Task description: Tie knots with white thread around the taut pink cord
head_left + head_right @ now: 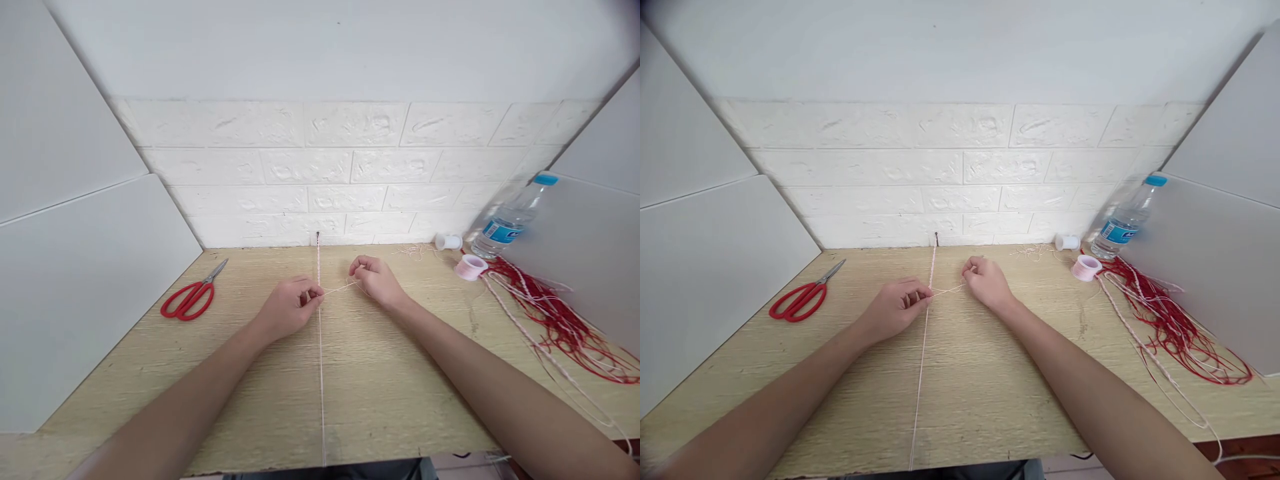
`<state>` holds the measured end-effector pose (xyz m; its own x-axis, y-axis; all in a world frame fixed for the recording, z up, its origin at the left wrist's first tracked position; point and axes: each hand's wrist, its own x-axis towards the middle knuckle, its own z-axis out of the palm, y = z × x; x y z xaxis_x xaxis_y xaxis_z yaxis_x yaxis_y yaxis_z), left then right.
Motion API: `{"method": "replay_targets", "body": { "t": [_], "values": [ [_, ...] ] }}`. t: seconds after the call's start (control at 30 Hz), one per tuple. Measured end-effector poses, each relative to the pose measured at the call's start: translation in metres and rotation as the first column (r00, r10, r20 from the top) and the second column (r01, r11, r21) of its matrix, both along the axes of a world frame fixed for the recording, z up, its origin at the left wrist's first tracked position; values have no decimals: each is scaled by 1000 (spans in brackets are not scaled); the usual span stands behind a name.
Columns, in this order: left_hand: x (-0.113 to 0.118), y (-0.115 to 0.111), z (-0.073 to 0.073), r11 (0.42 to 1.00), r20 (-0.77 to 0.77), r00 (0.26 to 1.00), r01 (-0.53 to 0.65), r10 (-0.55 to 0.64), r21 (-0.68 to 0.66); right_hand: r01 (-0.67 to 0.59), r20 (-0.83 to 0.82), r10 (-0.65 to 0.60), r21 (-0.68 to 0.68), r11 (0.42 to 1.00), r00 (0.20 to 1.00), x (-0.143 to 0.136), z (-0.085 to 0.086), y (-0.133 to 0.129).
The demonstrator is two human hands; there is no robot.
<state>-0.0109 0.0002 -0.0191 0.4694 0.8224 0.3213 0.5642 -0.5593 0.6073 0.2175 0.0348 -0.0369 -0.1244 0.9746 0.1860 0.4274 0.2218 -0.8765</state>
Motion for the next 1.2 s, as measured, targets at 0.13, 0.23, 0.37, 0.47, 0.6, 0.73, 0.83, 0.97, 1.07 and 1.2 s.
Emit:
{"method": "replay_targets", "body": {
  "t": [0.13,0.23,0.37,0.47,0.6,0.73,0.83,0.97,1.07,1.2],
  "values": [
    [1,0,0,1000,3,1000,9,-9,-7,111,253,-146,148,983,956,-2,-1,-2],
    [1,-1,0,1000,8,1000,17,-17,-4,53,321,-136,252,966,937,-8,-1,-5],
    [1,-1,-1,1000,12,1000,19,-19,-7,-39,407,-87,292,956,909,-15,-5,-7],
    [1,-1,-1,1000,-2,1000,15,-15,-12,-71,458,-66,277,958,886,-16,-10,-8],
    [2,-1,0,1000,-11,1000,11,-11,-10,-82,463,-56,273,959,885,-16,-11,-7],
    [2,-1,0,1000,-15,1000,4,-4,-17,-85,455,-49,268,960,889,-17,-9,-7],
    [2,-1,0,1000,-6,1000,9,-9,-13,-86,455,-44,262,961,889,-18,-8,-7],
    [2,-1,-1,1000,1,1000,18,-18,-1,-89,465,-44,262,961,884,-18,-9,-6],
    [2,-1,-1,1000,0,1000,18,-18,0,-129,458,7,236,963,889,-17,-10,-5],
    [1,0,-2,1000,-12,1000,17,-17,0,-181,445,68,217,959,893,-18,-9,-6]
  ]
}}
